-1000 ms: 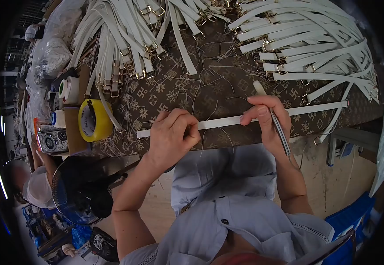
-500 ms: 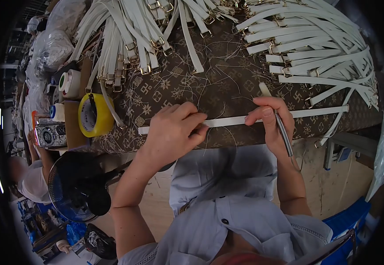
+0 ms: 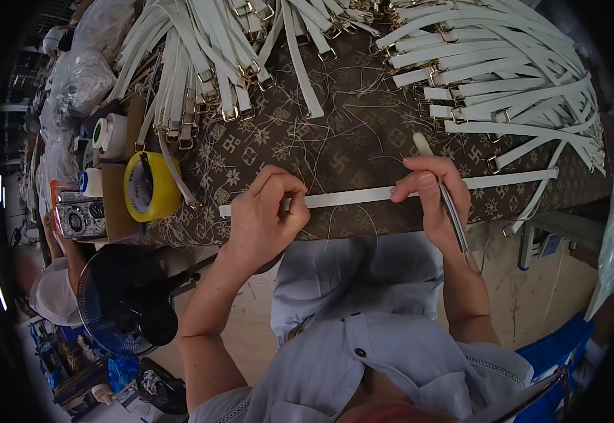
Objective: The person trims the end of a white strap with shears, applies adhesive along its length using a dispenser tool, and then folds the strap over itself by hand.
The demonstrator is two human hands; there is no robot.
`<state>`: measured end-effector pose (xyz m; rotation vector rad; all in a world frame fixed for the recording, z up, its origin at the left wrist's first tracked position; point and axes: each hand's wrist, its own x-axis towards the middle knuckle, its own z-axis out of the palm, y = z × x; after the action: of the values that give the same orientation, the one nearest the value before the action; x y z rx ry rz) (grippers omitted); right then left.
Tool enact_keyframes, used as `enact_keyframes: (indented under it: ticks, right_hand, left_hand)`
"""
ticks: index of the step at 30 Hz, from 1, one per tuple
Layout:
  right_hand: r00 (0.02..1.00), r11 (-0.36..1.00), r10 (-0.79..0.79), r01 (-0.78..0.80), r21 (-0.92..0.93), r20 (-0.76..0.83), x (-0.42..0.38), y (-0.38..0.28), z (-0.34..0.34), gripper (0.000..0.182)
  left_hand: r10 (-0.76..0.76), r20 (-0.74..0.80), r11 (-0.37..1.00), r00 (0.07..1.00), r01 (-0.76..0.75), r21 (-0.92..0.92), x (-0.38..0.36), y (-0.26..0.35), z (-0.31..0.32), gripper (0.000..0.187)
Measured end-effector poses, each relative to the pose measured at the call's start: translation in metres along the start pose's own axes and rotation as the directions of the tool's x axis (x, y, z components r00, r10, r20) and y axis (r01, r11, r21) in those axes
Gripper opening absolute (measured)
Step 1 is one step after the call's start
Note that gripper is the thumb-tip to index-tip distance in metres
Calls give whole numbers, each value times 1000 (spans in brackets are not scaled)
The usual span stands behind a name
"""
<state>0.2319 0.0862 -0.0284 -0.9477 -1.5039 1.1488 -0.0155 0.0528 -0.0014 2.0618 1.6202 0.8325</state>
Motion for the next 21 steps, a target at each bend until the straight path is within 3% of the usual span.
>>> enact_keyframes:
  ticks: [2, 4, 10, 14, 16, 17, 19, 21]
  right_hand:
    - [1000, 1000, 5, -5, -14, 0, 0, 0, 0, 31]
    - [1000, 1000, -3, 3, -26, 0, 0, 2, -1, 32]
    - [1000, 999, 17, -17, -44, 0, -1, 0, -1, 33]
    - [1000, 1000, 17, -17, -15, -8, -1, 1, 0, 33]
    - [1000, 1000, 18, -18, -16, -6, 0, 0, -2, 33]
    - [1000, 1000, 17, -17, -19, 4, 0, 0, -2, 33]
    - [1000, 1000, 13, -12, 12, -10, 0, 2, 0, 33]
    - [1000, 999, 6, -5, 41, -21, 0, 3, 0, 33]
  left_hand:
    - [-65, 42, 994, 997, 68, -87, 3, 5, -6, 13]
    - [130, 83, 987, 988, -137, 88, 9, 7, -5, 12]
    - [302, 256, 846, 918, -382, 372, 18, 15, -2, 16]
    - [309, 215, 836, 926, -372, 403, 11, 12, 8, 14]
    - [244, 57, 923, 968, -250, 292, 4, 9, 13, 13]
    - [246, 61, 923, 967, -253, 290, 1, 6, 18, 13]
    - [216, -116, 967, 969, -196, 164, -2, 1, 26, 17]
    - [138, -129, 989, 982, -130, 63, 0, 3, 24, 17]
